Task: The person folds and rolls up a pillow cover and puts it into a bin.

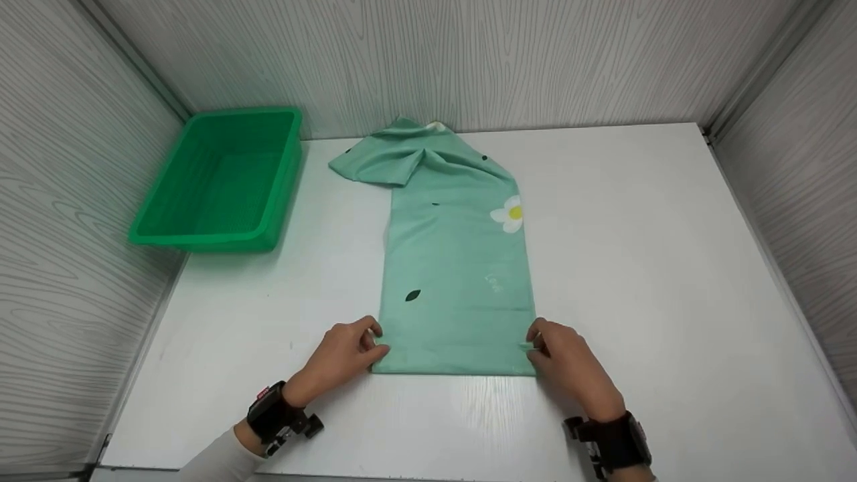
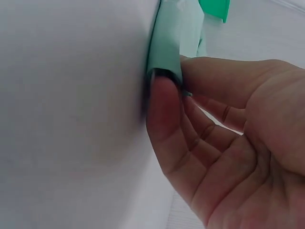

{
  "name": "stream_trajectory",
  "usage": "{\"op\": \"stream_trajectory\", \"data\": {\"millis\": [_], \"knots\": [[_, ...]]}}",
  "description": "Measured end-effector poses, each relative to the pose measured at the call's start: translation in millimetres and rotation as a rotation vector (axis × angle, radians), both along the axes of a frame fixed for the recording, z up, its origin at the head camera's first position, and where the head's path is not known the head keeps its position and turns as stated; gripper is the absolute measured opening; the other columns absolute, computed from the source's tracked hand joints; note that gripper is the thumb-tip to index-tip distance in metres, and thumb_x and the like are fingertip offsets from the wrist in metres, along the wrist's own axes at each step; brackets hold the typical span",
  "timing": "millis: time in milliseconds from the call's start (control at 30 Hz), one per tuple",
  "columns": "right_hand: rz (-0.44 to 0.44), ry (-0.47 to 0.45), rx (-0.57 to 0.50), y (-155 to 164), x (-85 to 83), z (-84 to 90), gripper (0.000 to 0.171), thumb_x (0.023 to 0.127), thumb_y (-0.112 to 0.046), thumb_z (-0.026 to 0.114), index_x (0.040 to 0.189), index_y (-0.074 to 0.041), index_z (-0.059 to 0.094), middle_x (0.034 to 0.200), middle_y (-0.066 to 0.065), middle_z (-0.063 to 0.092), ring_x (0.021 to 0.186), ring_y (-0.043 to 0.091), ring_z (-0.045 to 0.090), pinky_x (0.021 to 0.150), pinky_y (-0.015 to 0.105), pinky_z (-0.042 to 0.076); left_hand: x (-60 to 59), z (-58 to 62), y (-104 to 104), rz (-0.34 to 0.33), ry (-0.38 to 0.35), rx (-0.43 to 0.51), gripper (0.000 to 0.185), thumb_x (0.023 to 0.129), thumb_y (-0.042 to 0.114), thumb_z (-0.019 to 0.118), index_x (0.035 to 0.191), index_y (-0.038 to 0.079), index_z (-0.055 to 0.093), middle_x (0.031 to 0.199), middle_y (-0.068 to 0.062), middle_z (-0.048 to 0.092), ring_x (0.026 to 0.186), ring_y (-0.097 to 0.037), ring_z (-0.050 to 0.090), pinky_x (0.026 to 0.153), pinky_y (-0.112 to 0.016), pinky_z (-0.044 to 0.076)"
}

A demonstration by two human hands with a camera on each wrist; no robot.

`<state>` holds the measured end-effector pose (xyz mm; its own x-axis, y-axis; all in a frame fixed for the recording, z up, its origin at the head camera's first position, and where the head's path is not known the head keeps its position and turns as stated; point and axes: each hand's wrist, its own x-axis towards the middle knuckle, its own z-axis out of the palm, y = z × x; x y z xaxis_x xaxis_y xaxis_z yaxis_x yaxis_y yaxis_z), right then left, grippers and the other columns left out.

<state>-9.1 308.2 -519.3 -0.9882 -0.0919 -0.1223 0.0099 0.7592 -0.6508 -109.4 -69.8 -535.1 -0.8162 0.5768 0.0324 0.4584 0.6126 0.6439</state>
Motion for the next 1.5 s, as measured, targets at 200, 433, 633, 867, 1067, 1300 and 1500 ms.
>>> {"op": "stream_trajectory", "data": {"millis": [200, 433, 633, 867, 1067, 1300, 1500], "knots": [[-0.006, 0.101, 0.144, -6, 5.5, 7.7, 0.025, 0.077, -0.003, 0.075, 0.097, -0.007, 0.061, 0.089, 0.003, 0.059, 0.078, 0.015, 0.058, 0.065, 0.030, 0.048, 12.0, 10.0, 5, -0.156, 0.428, -0.055, 0.029, 0.086, 0.022, 0.070, 0.112, 0.010, 0.063, 0.101, 0.000, 0.059, 0.092, -0.011, 0.056, 0.076, -0.024, 0.048], [0.077, 0.282, 0.231, -24, 12.8, 13.3, 0.038, 0.070, -0.004, 0.082, 0.104, -0.007, 0.066, 0.097, 0.006, 0.060, 0.087, 0.019, 0.058, 0.072, 0.037, 0.050, 32.9, 11.2, 14, -0.458, 0.593, -0.192, 0.052, 0.079, 0.034, 0.077, 0.124, 0.013, 0.058, 0.125, -0.005, 0.057, 0.120, -0.020, 0.052, 0.099, -0.032, 0.042], [0.168, 0.396, 0.258, -42, 12.2, 6.9, 0.054, 0.068, -0.011, 0.084, 0.118, -0.006, 0.065, 0.112, 0.006, 0.061, 0.102, 0.023, 0.058, 0.081, 0.039, 0.051, 32.3, 5.9, 19, -0.478, 0.629, -0.209, 0.043, 0.081, 0.011, 0.074, 0.121, 0.014, 0.059, 0.123, -0.005, 0.060, 0.118, -0.019, 0.054, 0.101, -0.029, 0.041], [0.221, 0.404, 0.257, -65, 10.7, -4.6, 0.059, 0.067, -0.015, 0.086, 0.120, -0.005, 0.063, 0.116, 0.007, 0.061, 0.106, 0.024, 0.058, 0.085, 0.039, 0.051, 30.1, 1.4, 25, -0.491, 0.679, -0.269, 0.036, 0.086, 0.000, 0.063, 0.121, 0.009, 0.058, 0.118, -0.003, 0.061, 0.113, -0.013, 0.057, 0.089, -0.022, 0.049], [0.254, 0.421, 0.241, -77, 8.1, -9.1, 0.059, 0.066, -0.016, 0.088, 0.119, -0.005, 0.064, 0.113, 0.007, 0.061, 0.104, 0.024, 0.058, 0.084, 0.039, 0.050, 27.8, 6.5, 27, -0.465, 0.649, -0.274, 0.034, 0.088, 0.001, 0.061, 0.120, 0.011, 0.056, 0.112, 0.002, 0.063, 0.105, -0.009, 0.060, 0.080, -0.020, 0.052], [0.241, 0.497, 0.311, -76, 3.9, -10.8, 0.048, 0.069, 0.005, 0.081, 0.114, -0.004, 0.065, 0.105, 0.006, 0.062, 0.096, 0.024, 0.059, 0.078, 0.038, 0.051, 22.7, 11.1, 30, -0.442, 0.589, -0.224, 0.028, 0.089, -0.002, 0.056, 0.114, 0.011, 0.057, 0.100, 0.003, 0.065, 0.091, -0.009, 0.064, 0.071, -0.022, 0.053], [0.244, 0.513, 0.335, -71, 2.8, -10.5, 0.043, 0.074, 0.011, 0.073, 0.114, -0.004, 0.065, 0.105, 0.006, 0.062, 0.096, 0.023, 0.060, 0.077, 0.035, 0.052, 20.3, 12.0, 30, -0.442, 0.593, -0.172, 0.029, 0.088, 0.001, 0.056, 0.116, 0.011, 0.059, 0.099, 0.003, 0.066, 0.091, -0.009, 0.064, 0.073, -0.021, 0.052]]}}
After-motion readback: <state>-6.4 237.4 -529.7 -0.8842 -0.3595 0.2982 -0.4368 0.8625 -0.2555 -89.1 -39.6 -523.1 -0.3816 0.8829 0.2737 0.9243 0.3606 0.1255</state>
